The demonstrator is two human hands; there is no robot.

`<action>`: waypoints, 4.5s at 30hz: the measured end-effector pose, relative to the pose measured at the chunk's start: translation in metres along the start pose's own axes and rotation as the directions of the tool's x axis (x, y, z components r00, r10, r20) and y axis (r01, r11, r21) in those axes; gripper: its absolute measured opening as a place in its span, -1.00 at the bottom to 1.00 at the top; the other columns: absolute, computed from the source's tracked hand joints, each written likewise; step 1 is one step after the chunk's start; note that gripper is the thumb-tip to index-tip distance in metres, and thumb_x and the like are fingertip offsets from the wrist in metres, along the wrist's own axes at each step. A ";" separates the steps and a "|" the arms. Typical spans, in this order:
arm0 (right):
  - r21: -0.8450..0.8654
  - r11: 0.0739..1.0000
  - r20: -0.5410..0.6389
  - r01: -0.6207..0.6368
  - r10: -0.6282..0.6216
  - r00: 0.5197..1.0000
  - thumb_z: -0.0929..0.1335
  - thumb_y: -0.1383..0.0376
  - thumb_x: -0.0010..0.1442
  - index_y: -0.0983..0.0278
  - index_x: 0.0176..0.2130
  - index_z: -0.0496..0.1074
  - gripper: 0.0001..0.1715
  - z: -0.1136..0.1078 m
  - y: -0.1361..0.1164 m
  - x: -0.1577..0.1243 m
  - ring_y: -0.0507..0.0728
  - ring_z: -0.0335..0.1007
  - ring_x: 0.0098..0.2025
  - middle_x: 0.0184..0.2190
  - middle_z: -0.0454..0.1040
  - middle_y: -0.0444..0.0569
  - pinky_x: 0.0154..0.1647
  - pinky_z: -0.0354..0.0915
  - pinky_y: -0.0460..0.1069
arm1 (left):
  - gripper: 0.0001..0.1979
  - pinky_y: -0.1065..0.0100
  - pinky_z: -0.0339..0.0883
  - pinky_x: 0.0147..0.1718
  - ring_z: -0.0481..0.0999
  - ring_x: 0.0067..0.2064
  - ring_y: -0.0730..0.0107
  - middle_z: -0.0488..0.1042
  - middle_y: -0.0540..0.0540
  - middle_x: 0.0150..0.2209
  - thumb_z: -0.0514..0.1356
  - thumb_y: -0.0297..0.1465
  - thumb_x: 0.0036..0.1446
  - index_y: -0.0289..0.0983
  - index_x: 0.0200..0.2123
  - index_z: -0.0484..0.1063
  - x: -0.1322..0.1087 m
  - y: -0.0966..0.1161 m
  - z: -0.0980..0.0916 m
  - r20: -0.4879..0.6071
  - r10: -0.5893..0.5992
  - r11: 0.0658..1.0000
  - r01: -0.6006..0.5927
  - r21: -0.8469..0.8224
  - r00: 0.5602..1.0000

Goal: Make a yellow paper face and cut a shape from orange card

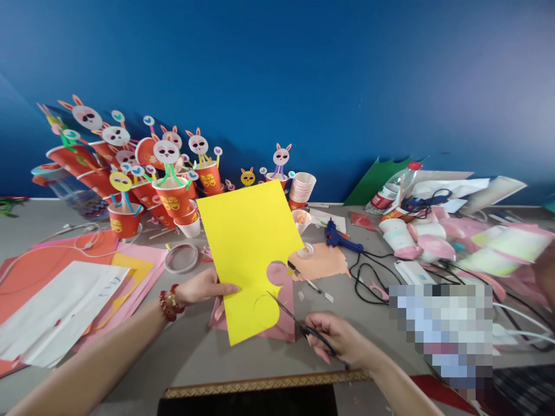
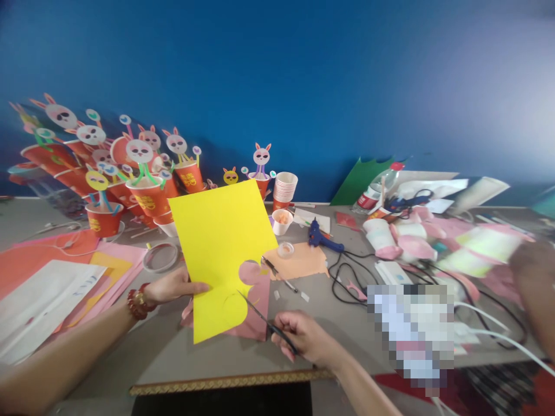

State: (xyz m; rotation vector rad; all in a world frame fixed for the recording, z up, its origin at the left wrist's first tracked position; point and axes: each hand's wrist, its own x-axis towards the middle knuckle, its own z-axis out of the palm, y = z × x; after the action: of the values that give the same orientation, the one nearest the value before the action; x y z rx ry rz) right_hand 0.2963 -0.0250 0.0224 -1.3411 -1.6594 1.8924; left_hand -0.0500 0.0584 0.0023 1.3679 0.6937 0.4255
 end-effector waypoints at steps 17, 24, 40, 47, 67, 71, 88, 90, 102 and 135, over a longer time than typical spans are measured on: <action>-0.026 1.000 0.024 -0.001 0.002 1.000 0.39 -0.01 0.14 0.25 -0.45 0.19 -0.55 0.002 0.003 -0.007 -0.08 0.20 -0.61 -0.57 0.40 -0.18 -0.60 0.05 -0.17 | -0.64 0.58 0.21 -0.74 0.38 -0.72 0.59 0.58 -0.09 -0.50 0.29 -0.16 0.16 -0.40 -0.24 0.47 0.004 0.014 0.005 0.021 0.007 0.998 -0.005 -0.063 1.000; -0.021 0.999 0.050 -0.030 0.031 0.998 0.39 0.08 0.13 0.24 -0.48 0.18 -0.60 0.008 -0.001 -0.001 -0.08 0.20 -0.64 -0.63 0.38 -0.21 -0.61 0.05 -0.18 | -0.65 0.59 0.18 -0.73 0.37 -0.72 0.60 0.57 -0.07 -0.51 0.27 -0.18 0.18 -0.39 -0.18 0.44 0.001 0.017 0.007 0.051 0.011 0.999 -0.009 -0.049 0.999; -0.009 1.000 0.105 -0.011 0.012 0.994 0.39 -0.18 0.06 0.24 -0.47 0.20 -0.41 0.006 -0.004 0.001 -0.08 0.07 -0.68 -0.70 0.31 -0.23 -0.63 -0.02 -0.16 | -0.66 0.59 0.19 -0.75 0.38 -0.73 0.58 0.54 -0.03 -0.56 0.26 -0.16 0.18 -0.37 -0.24 0.43 0.006 0.022 0.006 0.094 0.021 1.000 -0.019 -0.018 0.995; -0.017 1.000 0.090 0.020 -0.018 0.996 0.37 -0.16 0.08 0.24 -0.48 0.20 -0.43 0.006 -0.007 0.002 -0.07 0.09 -0.66 -0.69 0.29 -0.23 -0.60 -0.01 -0.15 | -0.67 0.59 0.18 -0.75 0.37 -0.72 0.59 0.54 -0.04 -0.56 0.26 -0.16 0.19 -0.37 -0.29 0.44 0.007 0.024 0.004 0.102 0.019 1.000 -0.018 -0.007 0.995; -0.039 0.999 0.124 0.002 0.003 0.992 0.36 0.06 0.19 0.24 -0.47 0.20 -0.61 -0.003 -0.001 0.007 -0.07 0.14 -0.65 -0.66 0.30 -0.24 -0.61 0.04 -0.16 | -0.65 0.57 0.18 -0.73 0.35 -0.72 0.61 0.53 0.00 -0.55 0.26 -0.14 0.18 -0.36 -0.27 0.45 0.010 0.032 0.000 0.179 -0.022 1.000 0.021 0.013 0.984; -0.049 0.999 0.138 0.006 0.001 0.990 0.36 0.00 0.18 0.23 -0.48 0.16 -0.54 -0.004 -0.002 0.008 -0.08 0.16 -0.64 -0.61 0.31 -0.23 -0.63 0.02 -0.18 | -0.65 0.57 0.18 -0.73 0.35 -0.72 0.61 0.54 -0.01 -0.53 0.27 -0.13 0.17 -0.36 -0.26 0.45 0.011 0.033 -0.001 0.197 -0.018 1.000 0.015 0.013 0.980; -0.039 0.999 0.222 -0.020 0.028 0.975 0.42 0.03 0.16 0.24 -0.46 0.19 -0.55 -0.007 -0.007 0.013 -0.08 0.15 -0.65 -0.69 0.25 -0.29 -0.61 0.02 -0.18 | -0.70 0.57 0.15 -0.74 0.32 -0.71 0.64 0.53 -0.04 -0.48 0.26 -0.20 0.20 -0.35 -0.21 0.45 0.013 0.034 -0.005 0.232 -0.015 0.999 0.006 0.043 0.973; -0.050 0.998 0.228 -0.030 0.041 0.973 0.42 0.03 0.15 0.24 -0.46 0.19 -0.55 -0.006 -0.008 0.014 -0.08 0.16 -0.65 -0.67 0.27 -0.28 -0.61 0.03 -0.18 | -0.69 0.57 0.15 -0.74 0.32 -0.72 0.64 0.52 -0.03 -0.49 0.26 -0.20 0.19 -0.35 -0.20 0.45 0.013 0.034 -0.006 0.243 -0.018 0.999 0.008 0.040 0.970; -0.081 0.997 0.266 -0.021 0.042 0.963 0.40 -0.02 0.18 0.25 -0.46 0.19 -0.51 -0.006 -0.009 0.018 -0.08 0.16 -0.64 -0.65 0.27 -0.26 -0.62 0.02 -0.18 | -0.71 0.57 0.16 -0.73 0.30 -0.71 0.63 0.50 -0.02 -0.51 0.25 -0.21 0.21 -0.35 -0.20 0.45 0.016 0.030 -0.011 0.307 -0.020 0.999 0.007 0.045 0.951; -0.024 0.998 0.287 -0.063 0.067 0.956 0.39 -0.08 0.17 0.26 -0.42 0.22 -0.49 -0.004 0.002 0.021 -0.09 0.15 -0.64 -0.61 0.31 -0.25 -0.60 0.02 -0.17 | -0.70 0.60 0.18 -0.75 0.30 -0.73 0.64 0.54 -0.02 -0.51 0.29 -0.21 0.17 -0.36 -0.23 0.48 0.027 0.035 -0.016 0.384 -0.052 0.999 0.041 0.035 0.922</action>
State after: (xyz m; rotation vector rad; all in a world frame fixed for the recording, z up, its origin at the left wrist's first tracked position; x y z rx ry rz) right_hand 0.2897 -0.0079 0.0115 -1.1827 -1.7837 2.2062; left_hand -0.0367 0.0935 0.0302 1.4050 0.4053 0.1010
